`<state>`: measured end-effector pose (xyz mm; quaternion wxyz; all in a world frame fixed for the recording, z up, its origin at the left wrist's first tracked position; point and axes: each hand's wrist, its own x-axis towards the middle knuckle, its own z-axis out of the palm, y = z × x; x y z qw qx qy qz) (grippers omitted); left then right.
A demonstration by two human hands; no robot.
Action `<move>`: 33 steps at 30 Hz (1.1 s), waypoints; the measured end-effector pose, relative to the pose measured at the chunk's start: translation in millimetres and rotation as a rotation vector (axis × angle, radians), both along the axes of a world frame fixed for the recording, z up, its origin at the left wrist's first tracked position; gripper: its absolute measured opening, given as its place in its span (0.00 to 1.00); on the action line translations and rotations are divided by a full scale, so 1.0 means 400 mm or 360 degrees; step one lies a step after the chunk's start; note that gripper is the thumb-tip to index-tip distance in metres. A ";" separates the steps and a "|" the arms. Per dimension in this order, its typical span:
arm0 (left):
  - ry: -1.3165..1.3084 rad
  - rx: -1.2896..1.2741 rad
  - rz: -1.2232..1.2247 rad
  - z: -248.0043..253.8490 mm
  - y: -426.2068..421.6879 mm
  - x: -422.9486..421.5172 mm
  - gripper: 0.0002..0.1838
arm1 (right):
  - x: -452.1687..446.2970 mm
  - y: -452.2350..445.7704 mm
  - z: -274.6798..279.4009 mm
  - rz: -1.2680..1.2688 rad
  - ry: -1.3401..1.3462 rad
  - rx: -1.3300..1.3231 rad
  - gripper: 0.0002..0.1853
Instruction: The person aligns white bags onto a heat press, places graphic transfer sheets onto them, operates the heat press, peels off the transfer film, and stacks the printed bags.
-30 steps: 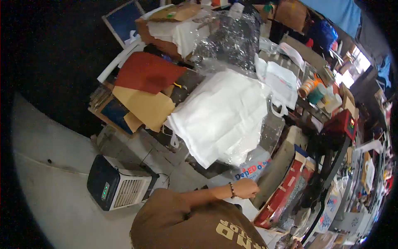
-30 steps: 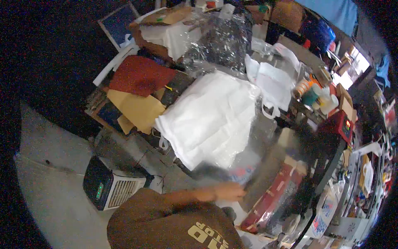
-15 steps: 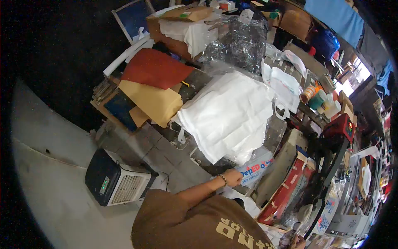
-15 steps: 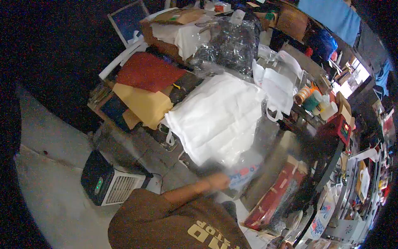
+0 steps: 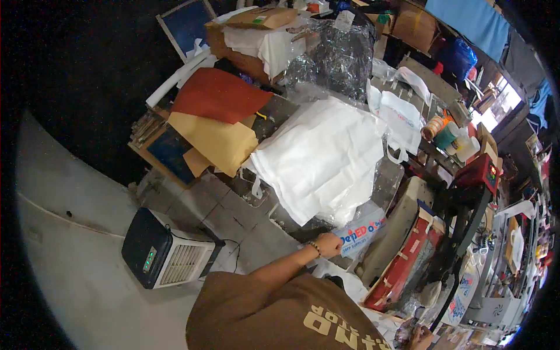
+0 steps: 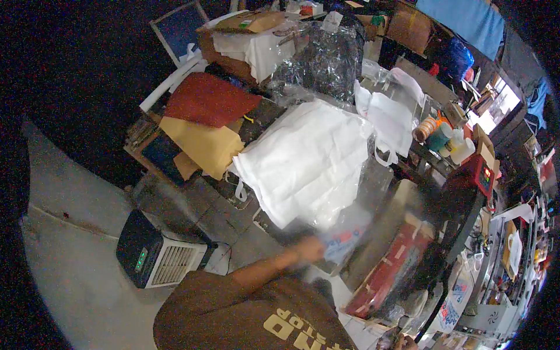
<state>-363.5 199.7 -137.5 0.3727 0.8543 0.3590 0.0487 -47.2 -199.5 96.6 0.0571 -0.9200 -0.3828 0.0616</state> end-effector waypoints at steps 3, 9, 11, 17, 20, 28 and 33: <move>0.0015 0.0046 0.0015 0.002 -0.010 0.007 0.07 | -0.001 -0.003 0.007 -0.0009 0.0010 0.0003 0.32; 0.0009 0.0153 0.0058 0.006 -0.013 0.002 0.07 | -0.038 0.054 0.067 -0.0171 0.0121 -0.0062 0.38; 0.0044 0.0098 0.0104 0.011 -0.021 0.005 0.07 | -0.060 0.052 0.083 -0.0169 0.0127 0.0030 0.42; -0.0086 0.0184 0.0143 0.078 -0.051 0.005 0.06 | 0.082 -0.053 -0.121 -0.0252 0.0484 0.0321 0.23; 0.0149 0.0287 0.0103 0.101 -0.052 0.014 0.06 | 0.110 -0.058 -0.115 -0.0227 0.0641 0.0572 0.19; -0.0701 0.0072 -0.0275 0.309 -0.167 0.255 0.13 | 0.022 -0.040 -0.046 -0.0016 0.0348 0.0469 0.19; -0.1407 0.0270 -0.0186 0.481 -0.362 0.500 0.25 | -0.039 0.019 0.091 0.0812 0.0557 0.0477 0.26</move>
